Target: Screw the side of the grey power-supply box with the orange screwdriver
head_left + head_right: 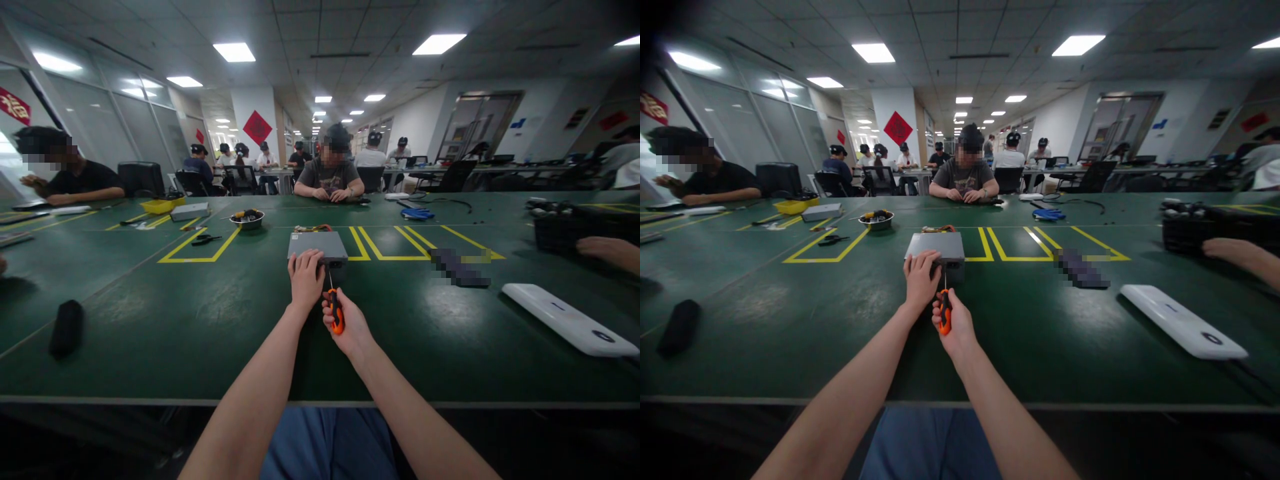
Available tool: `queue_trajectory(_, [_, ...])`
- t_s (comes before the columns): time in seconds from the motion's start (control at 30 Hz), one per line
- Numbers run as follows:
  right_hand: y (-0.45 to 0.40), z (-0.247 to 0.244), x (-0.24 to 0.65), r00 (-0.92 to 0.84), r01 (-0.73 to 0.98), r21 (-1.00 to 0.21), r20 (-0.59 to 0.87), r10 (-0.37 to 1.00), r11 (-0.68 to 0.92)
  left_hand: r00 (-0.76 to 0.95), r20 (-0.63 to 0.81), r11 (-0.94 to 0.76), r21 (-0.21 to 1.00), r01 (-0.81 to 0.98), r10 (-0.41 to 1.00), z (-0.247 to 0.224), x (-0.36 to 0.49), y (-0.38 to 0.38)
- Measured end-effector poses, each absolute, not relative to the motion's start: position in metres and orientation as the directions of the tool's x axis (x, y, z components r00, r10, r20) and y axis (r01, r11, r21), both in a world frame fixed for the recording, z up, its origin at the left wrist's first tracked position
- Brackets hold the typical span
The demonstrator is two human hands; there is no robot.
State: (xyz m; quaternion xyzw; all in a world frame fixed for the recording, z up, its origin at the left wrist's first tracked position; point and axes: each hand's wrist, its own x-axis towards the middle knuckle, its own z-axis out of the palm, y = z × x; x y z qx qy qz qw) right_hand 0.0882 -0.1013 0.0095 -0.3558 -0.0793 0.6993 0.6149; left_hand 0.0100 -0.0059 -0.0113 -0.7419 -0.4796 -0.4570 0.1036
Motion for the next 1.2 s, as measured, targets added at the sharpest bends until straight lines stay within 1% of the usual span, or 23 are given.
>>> queue_trajectory(0.13, [-0.1004,0.0085,0.0889,0.046,-0.805,-0.558,-0.397,0.917,-0.201,0.126,0.782,-0.522,0.278,0.806,0.611,-0.012,0.0099,-0.0058])
queue_trajectory(0.33, [-0.0994,0.0079,0.0895,-0.046,-0.794,-0.539,-0.407,0.912,-0.281,0.127,0.777,-0.518,0.278,0.809,0.616,-0.0135,0.0102,-0.0032])
queue_trajectory(0.57, [-0.1004,0.0081,0.0884,0.028,-0.795,-0.566,-0.394,0.918,-0.219,0.128,0.775,-0.51,0.273,0.816,0.618,-0.0115,0.0109,-0.0064])
queue_trajectory(0.77, [-0.1025,0.0105,0.0883,-0.029,-0.782,-0.565,-0.387,0.921,-0.262,0.106,0.778,-0.498,0.285,0.819,0.62,-0.0115,0.0133,-0.0061])
queue_trajectory(1.0, [-0.1004,0.0067,0.0873,0.049,-0.779,-0.59,-0.395,0.917,-0.212,0.08,0.784,-0.483,0.296,0.824,0.616,-0.0114,0.015,-0.006])
queue_trajectory(1.2, [-0.1009,0.009,0.0872,0.001,-0.776,-0.58,-0.395,0.919,-0.248,0.08,0.785,-0.483,0.294,0.825,0.614,-0.0115,0.0152,-0.0044])
